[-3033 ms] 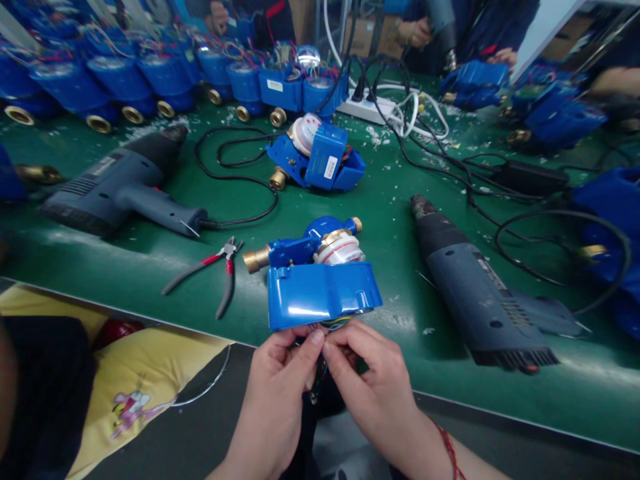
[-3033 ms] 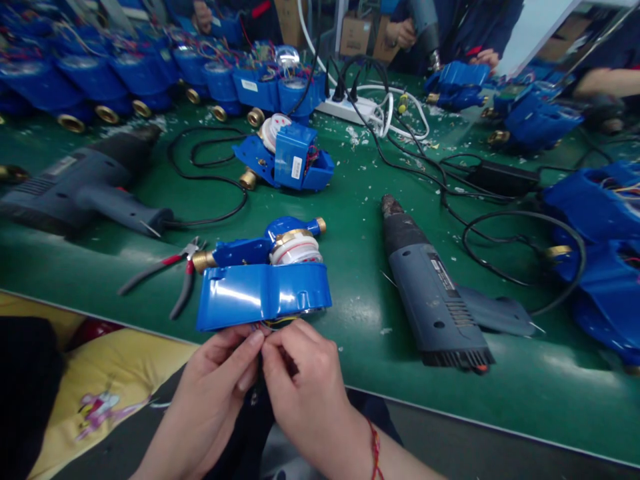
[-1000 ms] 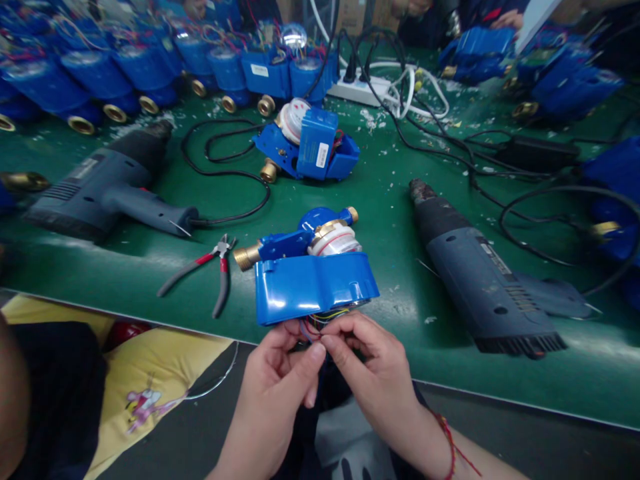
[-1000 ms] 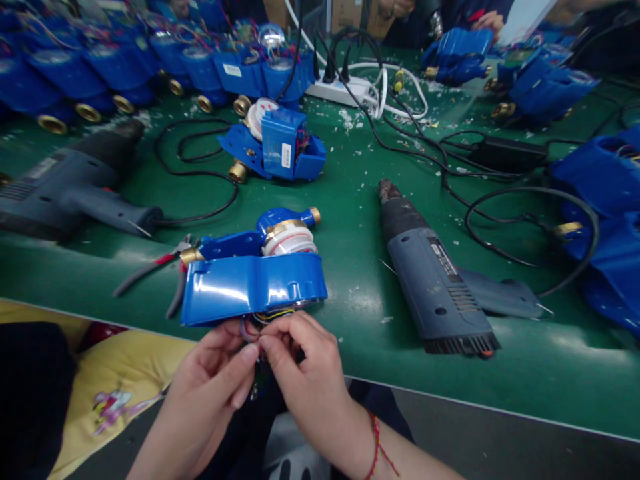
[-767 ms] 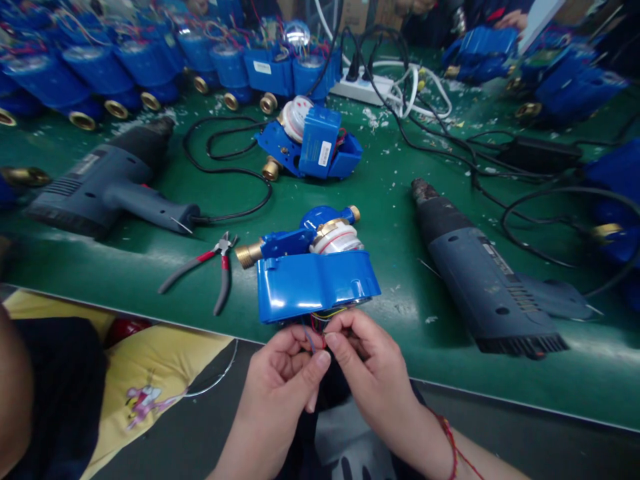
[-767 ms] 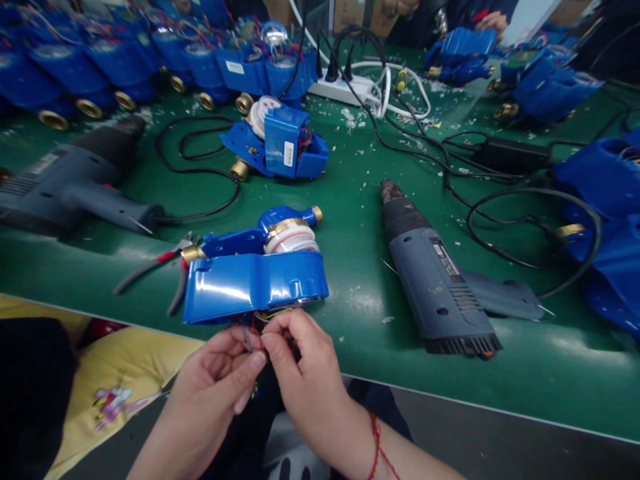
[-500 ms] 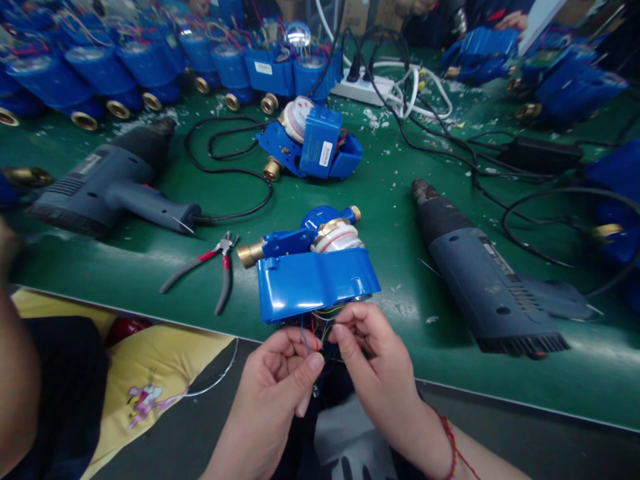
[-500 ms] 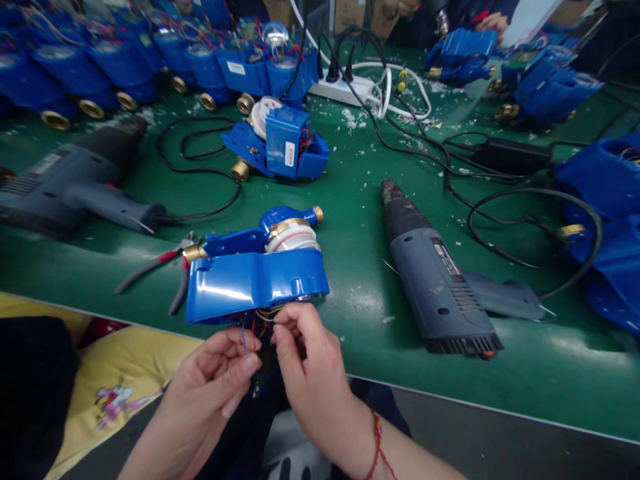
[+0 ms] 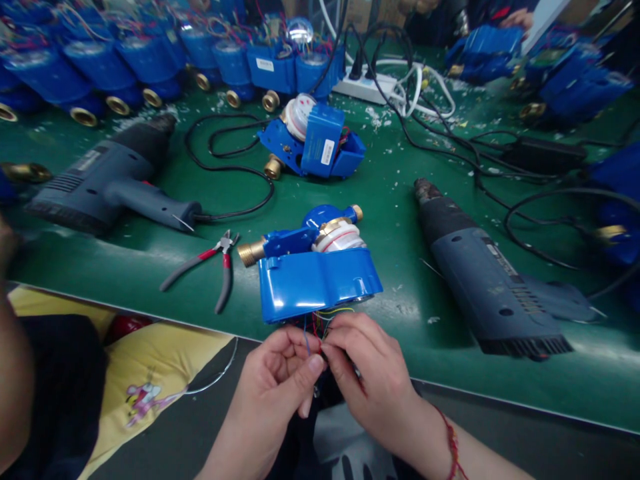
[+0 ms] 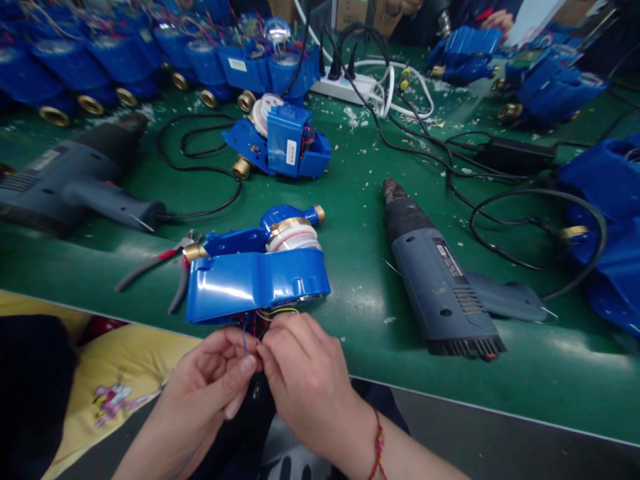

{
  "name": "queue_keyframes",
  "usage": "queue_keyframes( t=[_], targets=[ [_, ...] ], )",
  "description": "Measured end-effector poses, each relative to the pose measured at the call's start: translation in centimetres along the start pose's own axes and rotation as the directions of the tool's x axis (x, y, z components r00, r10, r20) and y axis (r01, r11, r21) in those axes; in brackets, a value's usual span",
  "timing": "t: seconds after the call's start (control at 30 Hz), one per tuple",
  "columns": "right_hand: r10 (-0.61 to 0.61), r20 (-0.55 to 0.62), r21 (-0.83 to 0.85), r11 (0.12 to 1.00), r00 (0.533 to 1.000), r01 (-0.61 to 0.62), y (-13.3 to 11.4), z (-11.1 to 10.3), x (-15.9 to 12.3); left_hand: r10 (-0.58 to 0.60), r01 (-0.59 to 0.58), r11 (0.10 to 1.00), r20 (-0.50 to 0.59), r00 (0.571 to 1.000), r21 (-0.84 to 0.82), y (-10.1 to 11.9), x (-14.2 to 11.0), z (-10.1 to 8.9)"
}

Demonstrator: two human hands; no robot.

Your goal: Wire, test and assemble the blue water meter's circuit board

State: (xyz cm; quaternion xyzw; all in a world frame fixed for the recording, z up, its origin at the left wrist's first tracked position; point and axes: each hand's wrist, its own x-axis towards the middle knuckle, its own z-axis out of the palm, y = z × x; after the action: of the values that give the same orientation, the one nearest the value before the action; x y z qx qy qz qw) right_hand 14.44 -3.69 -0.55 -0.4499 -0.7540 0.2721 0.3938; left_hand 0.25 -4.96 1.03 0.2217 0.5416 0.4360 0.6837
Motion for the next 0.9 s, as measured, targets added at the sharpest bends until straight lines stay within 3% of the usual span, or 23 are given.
queue_keyframes(
  t=[0.3, 0.63, 0.73, 0.9],
  targets=[
    [-0.088, -0.054, -0.176, 0.981, 0.995, 0.077, 0.4, 0.2, 0.0, -0.020, 0.020, 1.000, 0.008, 1.000, 0.000, 0.4, -0.1, 0.0],
    [-0.117, -0.167, -0.259, 0.963, 0.979, 0.071, 0.4, 0.3, 0.1, -0.067, 0.067, 0.998, 0.008, 0.998, 0.003, 0.4, -0.1, 0.0],
    [-0.114, -0.187, -0.212, 0.974, 0.976, 0.073, 0.2, -0.3, 0.3, -0.085, 0.085, 0.996, 0.012, 0.996, -0.019, 0.6, -0.3, 0.2],
    [-0.004, -0.179, -0.051, 0.999, 0.984, -0.005, 0.2, -2.5, -0.7, -0.077, 0.077, 0.997, 0.002, 0.997, -0.025, 0.4, -0.3, 0.3]
  ],
)
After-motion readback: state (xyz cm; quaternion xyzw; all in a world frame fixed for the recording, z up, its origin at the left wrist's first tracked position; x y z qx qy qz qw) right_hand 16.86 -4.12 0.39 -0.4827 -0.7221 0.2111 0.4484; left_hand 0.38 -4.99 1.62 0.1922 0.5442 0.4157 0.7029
